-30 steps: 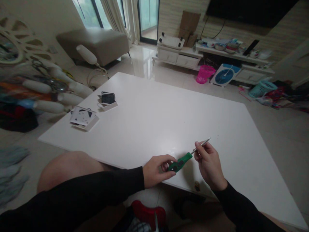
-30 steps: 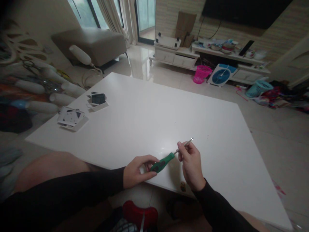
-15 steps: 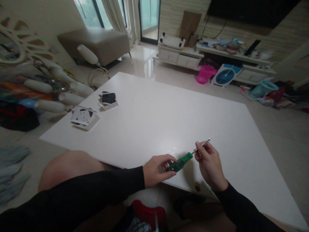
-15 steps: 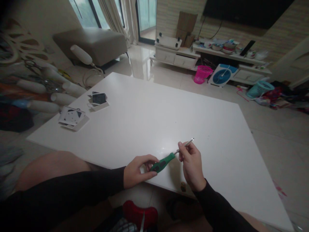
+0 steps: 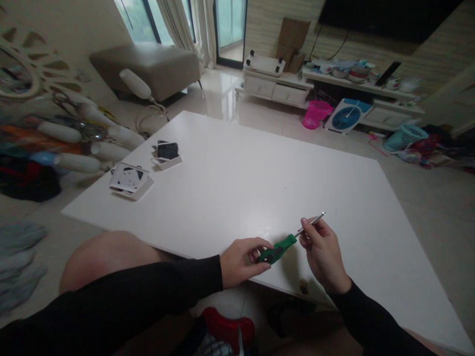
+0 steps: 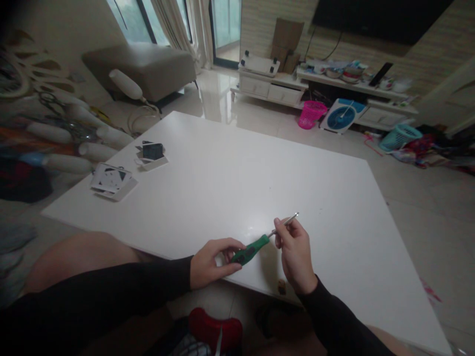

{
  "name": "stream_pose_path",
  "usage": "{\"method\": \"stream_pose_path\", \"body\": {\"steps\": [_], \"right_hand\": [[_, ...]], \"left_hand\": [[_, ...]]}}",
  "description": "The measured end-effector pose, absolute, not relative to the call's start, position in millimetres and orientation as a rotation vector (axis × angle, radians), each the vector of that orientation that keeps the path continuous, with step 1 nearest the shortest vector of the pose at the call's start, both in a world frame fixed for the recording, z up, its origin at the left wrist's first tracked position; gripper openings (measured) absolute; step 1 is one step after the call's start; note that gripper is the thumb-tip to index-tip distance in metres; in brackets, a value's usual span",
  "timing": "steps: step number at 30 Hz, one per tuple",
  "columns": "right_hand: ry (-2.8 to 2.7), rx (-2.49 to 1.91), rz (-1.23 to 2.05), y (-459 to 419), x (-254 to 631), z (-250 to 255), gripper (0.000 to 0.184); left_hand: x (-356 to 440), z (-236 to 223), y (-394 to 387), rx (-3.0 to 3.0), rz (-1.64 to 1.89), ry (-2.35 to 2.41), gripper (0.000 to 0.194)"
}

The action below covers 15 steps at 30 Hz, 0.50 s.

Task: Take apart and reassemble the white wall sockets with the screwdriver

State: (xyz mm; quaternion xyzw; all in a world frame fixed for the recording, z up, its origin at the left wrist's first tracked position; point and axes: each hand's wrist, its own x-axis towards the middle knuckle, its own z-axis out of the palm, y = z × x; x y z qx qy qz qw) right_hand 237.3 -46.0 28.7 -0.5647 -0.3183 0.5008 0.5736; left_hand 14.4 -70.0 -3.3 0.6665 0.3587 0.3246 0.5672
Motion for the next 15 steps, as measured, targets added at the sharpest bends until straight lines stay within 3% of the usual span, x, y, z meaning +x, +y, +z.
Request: {"method": "stream_pose_path", "body": {"steps": [15], "right_hand": [[-0.782,-1.337,1.154,-46.0,237.3,29.8,0.035]], "left_hand": [[14.4,-1.6,-69.7,1.568,0.739,0.861,0.035]]}}
